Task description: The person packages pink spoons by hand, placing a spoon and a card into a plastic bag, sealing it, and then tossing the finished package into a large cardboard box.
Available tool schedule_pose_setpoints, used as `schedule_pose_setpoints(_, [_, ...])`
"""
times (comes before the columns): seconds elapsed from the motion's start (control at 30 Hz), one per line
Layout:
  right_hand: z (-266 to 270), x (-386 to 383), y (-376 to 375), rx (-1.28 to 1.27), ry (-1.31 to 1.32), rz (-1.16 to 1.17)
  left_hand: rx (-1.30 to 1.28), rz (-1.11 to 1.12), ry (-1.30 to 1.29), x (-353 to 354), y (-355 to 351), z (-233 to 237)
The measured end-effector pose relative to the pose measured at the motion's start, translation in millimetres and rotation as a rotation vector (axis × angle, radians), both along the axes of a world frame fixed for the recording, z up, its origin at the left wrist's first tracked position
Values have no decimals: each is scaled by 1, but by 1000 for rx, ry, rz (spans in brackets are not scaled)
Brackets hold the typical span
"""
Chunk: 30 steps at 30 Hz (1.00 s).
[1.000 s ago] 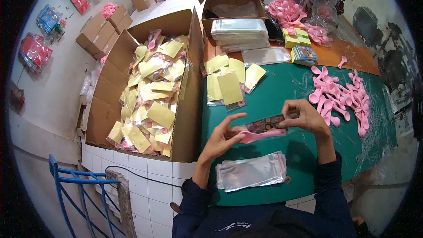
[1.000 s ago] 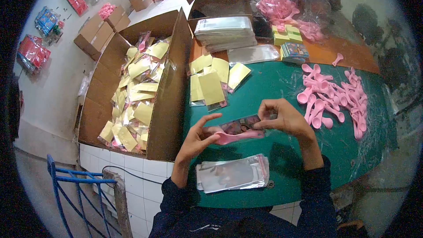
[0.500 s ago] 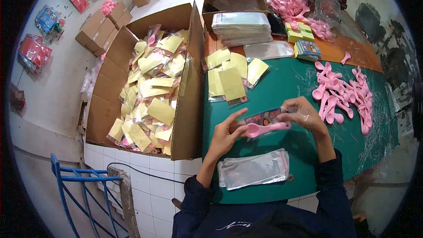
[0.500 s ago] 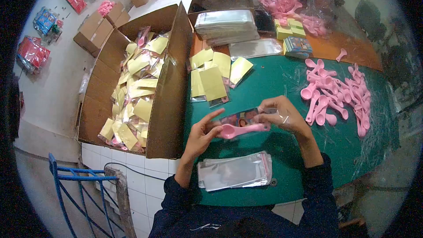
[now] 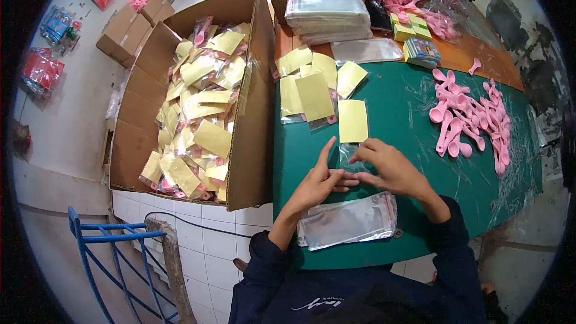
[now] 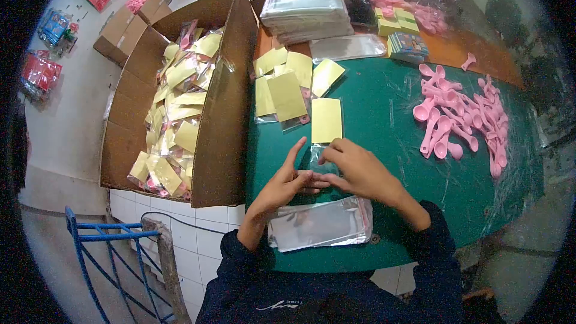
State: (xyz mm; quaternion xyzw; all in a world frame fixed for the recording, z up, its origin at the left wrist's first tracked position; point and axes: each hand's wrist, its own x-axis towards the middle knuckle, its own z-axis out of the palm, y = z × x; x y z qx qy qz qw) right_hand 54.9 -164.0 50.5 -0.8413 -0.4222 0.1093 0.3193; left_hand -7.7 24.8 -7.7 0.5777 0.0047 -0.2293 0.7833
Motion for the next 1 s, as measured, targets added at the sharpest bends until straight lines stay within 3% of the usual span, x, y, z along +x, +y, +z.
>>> schedule_pose_setpoints(0.3, [-24, -3, 13, 41, 113, 25, 56, 47, 51, 1, -3, 5])
schedule_pose_setpoints(0.53, [-24, -13, 20, 135, -123, 171, -30, 76, -11, 7, 1, -12])
schedule_pose_setpoints(0.67, [-19, -11, 12, 162, 90, 291, 136, 137, -73, 5, -2, -16])
schedule_pose_setpoints(0.77, [15, 6, -16, 176, 572, 361, 130, 195, -23, 4, -7, 1])
schedule_pose_setpoints(0.83, [30, 37, -62, 245, 548, 377, 100, 133, -13, 5, -4, 5])
schedule_pose_setpoints(0.87, [33, 59, -96, 264, 469, 281, 84, 102, -8, 4, -3, 6])
schedule_pose_setpoints(0.9, [36, 77, -132, 365, 590, -1, 79, 96, -27, 4, -2, 2])
schedule_pose_setpoints(0.93, [36, 106, -165, 136, 330, -402, 73, 86, -47, 4, -2, -4])
schedule_pose_setpoints(1.0, [-40, 161, -283, -332, -910, -860, 113, 69, -96, 5, -6, -4])
